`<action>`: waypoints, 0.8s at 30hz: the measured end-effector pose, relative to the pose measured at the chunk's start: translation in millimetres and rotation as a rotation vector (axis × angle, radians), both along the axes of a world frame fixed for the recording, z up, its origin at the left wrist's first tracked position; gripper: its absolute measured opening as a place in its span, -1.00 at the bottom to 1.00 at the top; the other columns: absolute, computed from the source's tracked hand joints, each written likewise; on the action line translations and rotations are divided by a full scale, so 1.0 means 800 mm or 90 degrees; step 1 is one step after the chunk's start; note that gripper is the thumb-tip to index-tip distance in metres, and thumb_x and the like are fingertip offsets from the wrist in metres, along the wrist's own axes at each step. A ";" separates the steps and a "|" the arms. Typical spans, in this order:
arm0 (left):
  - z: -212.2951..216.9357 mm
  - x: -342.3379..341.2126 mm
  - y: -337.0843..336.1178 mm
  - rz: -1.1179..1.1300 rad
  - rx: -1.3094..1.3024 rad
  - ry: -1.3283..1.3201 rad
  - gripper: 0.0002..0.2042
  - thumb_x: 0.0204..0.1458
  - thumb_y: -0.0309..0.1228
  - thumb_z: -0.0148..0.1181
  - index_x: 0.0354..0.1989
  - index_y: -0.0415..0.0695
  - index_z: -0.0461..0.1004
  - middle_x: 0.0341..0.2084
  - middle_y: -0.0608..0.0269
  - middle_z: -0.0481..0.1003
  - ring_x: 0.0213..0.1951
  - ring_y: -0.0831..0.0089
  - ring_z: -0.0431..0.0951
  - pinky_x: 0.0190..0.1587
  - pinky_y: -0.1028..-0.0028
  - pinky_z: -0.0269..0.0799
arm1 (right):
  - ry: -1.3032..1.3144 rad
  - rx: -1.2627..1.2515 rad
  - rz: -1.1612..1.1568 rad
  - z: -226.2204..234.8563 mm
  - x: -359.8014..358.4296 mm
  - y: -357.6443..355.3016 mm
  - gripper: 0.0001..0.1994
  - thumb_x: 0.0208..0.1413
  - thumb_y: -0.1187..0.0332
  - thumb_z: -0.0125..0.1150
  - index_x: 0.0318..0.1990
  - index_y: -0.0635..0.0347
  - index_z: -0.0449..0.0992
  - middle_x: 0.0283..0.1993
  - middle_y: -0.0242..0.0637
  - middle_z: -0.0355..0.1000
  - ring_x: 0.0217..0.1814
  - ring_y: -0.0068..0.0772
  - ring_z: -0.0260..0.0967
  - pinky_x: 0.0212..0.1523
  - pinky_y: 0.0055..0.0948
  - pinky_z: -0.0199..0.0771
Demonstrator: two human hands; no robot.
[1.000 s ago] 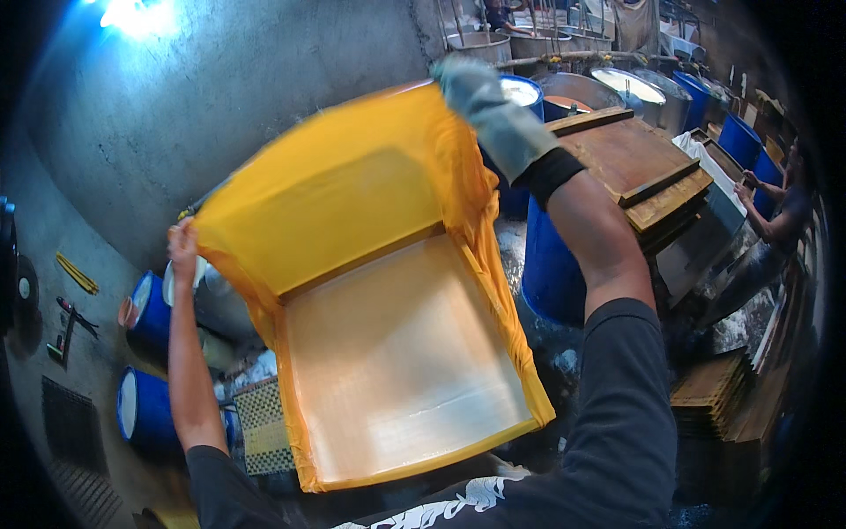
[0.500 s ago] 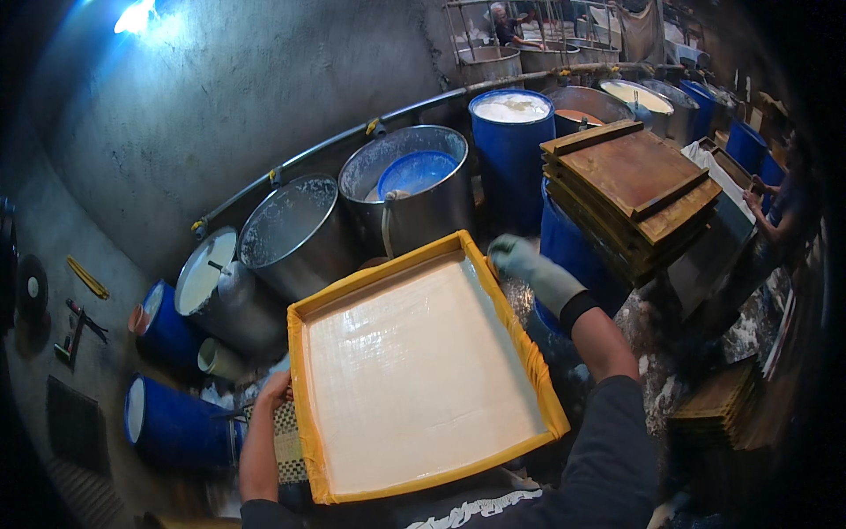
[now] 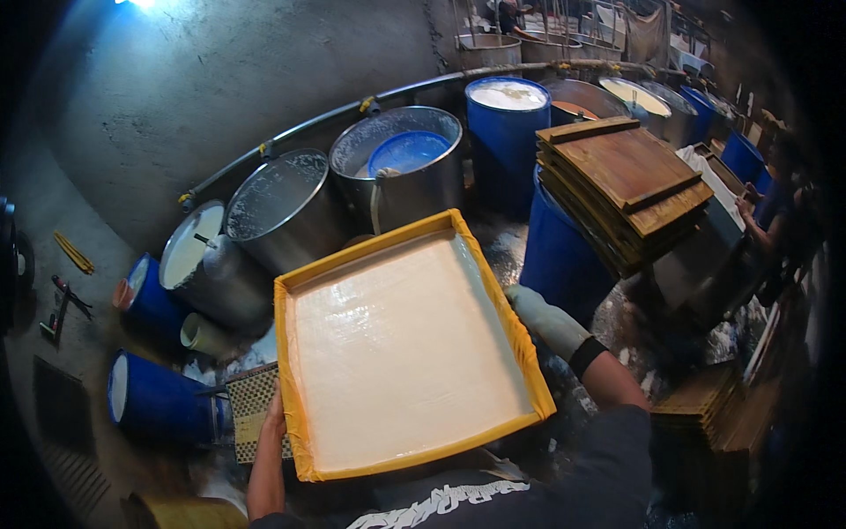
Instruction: The person assembles wooden trays by placing a yellow plastic insert into a wooden frame, then adding a wooden slatted top. They handle multiple trays, stacking them after assembly. The person also scoops a white substance from a large metal container into a bucket using a pink scoop.
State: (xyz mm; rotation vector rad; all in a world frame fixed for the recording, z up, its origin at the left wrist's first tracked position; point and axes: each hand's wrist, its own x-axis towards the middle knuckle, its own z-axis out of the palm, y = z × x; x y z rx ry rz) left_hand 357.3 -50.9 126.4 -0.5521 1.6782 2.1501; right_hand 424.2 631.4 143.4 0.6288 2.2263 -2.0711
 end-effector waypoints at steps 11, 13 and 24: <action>0.013 0.135 -0.138 0.094 -0.131 0.106 -0.72 0.32 -0.24 0.17 0.06 -0.15 0.51 -0.19 0.26 0.61 -0.22 0.43 0.65 -0.25 0.41 0.54 | 0.196 0.296 0.020 0.099 0.116 0.034 -0.57 0.14 0.62 0.28 0.17 0.08 0.60 0.24 -0.25 0.47 0.17 -0.47 0.47 0.14 -0.45 0.52; 0.038 0.121 -0.145 0.249 -0.163 0.152 -0.75 0.34 -0.22 0.17 0.04 -0.10 0.51 -0.25 0.32 0.58 -0.29 0.50 0.61 -0.35 0.47 0.50 | 0.197 0.295 0.110 0.025 0.128 0.012 -0.53 0.10 0.64 0.28 0.18 0.08 0.59 0.22 -0.21 0.48 0.14 -0.39 0.49 0.12 -0.34 0.55; -0.073 0.180 -0.154 0.131 -0.322 0.066 -0.53 0.38 -0.07 0.13 0.31 -0.09 0.37 -0.05 0.26 0.53 -0.29 0.47 0.59 -0.37 0.50 0.44 | 0.368 -0.351 -0.319 0.085 0.193 -0.020 -0.84 0.38 0.36 0.18 0.01 0.14 0.59 -0.01 -0.30 0.62 0.00 -0.39 0.61 0.05 -0.30 0.69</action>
